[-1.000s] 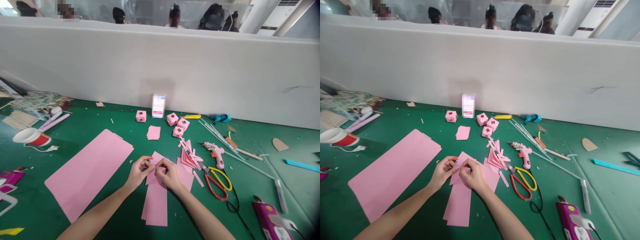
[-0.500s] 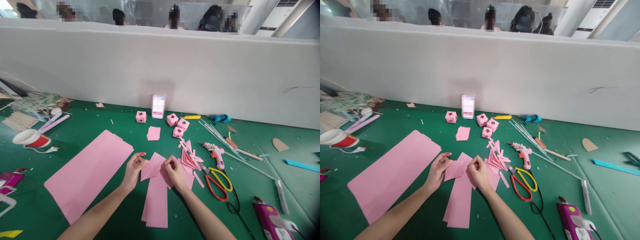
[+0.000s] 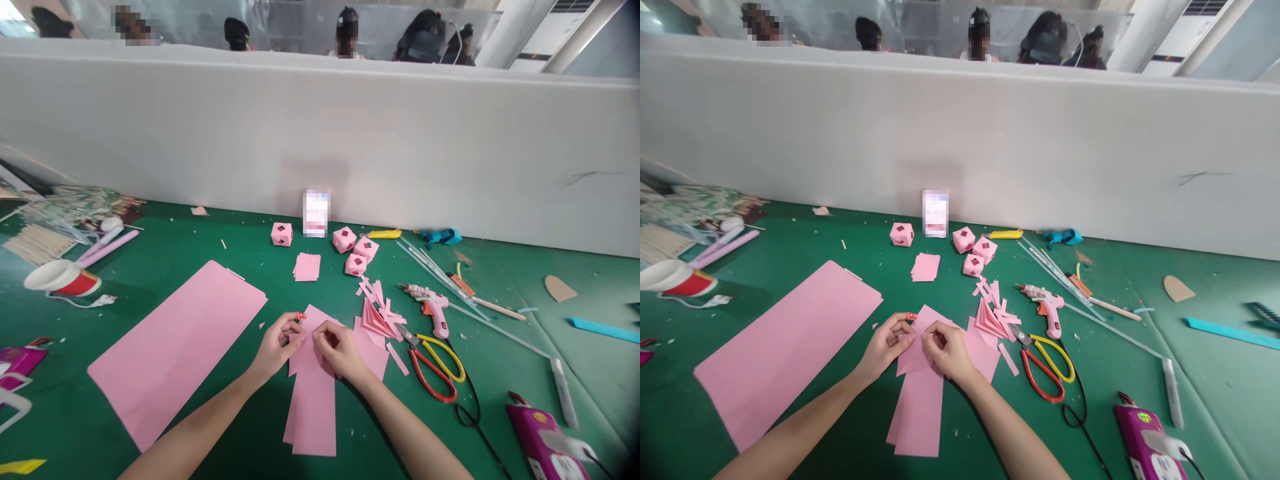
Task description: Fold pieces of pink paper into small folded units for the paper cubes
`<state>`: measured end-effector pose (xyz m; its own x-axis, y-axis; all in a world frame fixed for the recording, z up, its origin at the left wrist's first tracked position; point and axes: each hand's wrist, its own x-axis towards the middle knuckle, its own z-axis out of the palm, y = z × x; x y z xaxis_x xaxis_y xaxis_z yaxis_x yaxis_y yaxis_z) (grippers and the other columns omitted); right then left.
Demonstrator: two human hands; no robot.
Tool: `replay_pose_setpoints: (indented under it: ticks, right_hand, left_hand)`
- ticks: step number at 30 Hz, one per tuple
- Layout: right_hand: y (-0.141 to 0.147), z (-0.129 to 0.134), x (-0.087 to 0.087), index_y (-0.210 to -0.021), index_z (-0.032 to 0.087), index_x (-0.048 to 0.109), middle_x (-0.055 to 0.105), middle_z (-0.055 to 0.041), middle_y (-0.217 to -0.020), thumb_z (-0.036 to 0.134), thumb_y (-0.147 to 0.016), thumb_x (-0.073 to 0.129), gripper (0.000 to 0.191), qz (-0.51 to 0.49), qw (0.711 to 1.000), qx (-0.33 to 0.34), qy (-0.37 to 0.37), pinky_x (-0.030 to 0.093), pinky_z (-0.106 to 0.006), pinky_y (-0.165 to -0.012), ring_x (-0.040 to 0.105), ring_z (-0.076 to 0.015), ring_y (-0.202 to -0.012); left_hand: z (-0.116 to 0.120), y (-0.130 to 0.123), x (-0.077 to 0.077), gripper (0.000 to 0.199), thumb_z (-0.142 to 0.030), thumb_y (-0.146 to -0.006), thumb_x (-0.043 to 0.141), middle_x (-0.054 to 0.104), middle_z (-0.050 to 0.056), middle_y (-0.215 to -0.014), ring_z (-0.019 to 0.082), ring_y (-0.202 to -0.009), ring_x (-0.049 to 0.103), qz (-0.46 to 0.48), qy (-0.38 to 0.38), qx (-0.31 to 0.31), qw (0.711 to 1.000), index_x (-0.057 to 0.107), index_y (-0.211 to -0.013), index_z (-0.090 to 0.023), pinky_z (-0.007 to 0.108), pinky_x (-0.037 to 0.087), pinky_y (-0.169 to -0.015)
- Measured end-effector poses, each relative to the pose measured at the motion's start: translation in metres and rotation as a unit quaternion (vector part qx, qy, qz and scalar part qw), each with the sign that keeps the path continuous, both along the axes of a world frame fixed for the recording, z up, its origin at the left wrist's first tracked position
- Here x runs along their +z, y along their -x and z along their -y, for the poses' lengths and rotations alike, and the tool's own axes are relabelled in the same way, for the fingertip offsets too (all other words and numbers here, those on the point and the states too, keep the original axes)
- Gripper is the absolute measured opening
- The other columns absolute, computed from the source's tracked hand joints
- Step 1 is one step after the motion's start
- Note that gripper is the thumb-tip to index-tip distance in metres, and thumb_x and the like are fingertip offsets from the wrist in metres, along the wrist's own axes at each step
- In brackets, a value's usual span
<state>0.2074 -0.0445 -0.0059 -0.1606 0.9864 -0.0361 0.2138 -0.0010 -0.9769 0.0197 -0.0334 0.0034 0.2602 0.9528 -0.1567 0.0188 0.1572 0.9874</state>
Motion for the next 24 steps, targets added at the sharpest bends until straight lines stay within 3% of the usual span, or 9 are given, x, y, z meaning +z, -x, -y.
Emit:
replay_pose_setpoints:
  ticks: [7, 14, 19, 24]
  right_hand:
    - [0.0008, 0.0029, -0.0033, -0.076, 0.018, 0.062, 0.048, 0.0051, -0.057, 0.026, -0.087, 0.056, 0.015, 0.033, 0.999, 0.031, -0.003, 0.028, -0.024, -0.052, 0.038, -0.0105, -0.052]
    - [0.0026, 0.004, 0.0018, -0.071, 0.018, 0.064, 0.046, 0.0055, -0.055, 0.02, -0.079, 0.056, 0.012, 0.04, 0.999, 0.034, 0.012, 0.027, -0.024, -0.052, 0.037, -0.0101, -0.052]
    - [0.0031, 0.0032, 0.0005, -0.068, 0.019, 0.062, 0.044, 0.0061, -0.054, 0.02, -0.076, 0.056, 0.01, 0.009, 0.999, 0.005, 0.033, 0.025, -0.025, -0.051, 0.034, -0.0106, -0.052]
    - [-0.0048, -0.0019, 0.0009, -0.066, 0.021, 0.055, 0.053, 0.0023, -0.064, 0.025, -0.077, 0.055, 0.012, -0.071, 0.994, -0.066, 0.046, 0.033, -0.026, -0.057, 0.044, -0.0135, -0.06]
  left_hand:
    - [0.0026, 0.0009, 0.0005, 0.035, -0.02, -0.086, 0.061, 0.062, -0.001, -0.08, 0.017, -0.078, 0.061, -0.043, -0.036, -0.06, 0.997, 0.059, -0.121, -0.017, 0.03, 0.046, -0.078]
    - [0.0041, 0.001, 0.0022, 0.044, -0.015, -0.081, 0.058, 0.055, -0.003, -0.073, 0.016, -0.069, 0.055, -0.055, -0.062, -0.098, 0.992, 0.058, -0.125, -0.015, 0.029, 0.043, -0.069]
    - [0.0032, 0.0023, 0.0018, 0.047, -0.012, -0.079, 0.058, 0.055, -0.004, -0.072, 0.016, -0.071, 0.055, -0.049, -0.069, -0.106, 0.991, 0.055, -0.126, -0.016, 0.03, 0.044, -0.072]
    - [0.0026, 0.0072, -0.0006, 0.048, -0.011, -0.079, 0.058, 0.051, -0.005, -0.067, 0.016, -0.072, 0.058, -0.001, -0.038, -0.093, 0.995, 0.056, -0.126, -0.018, 0.03, 0.048, -0.072]
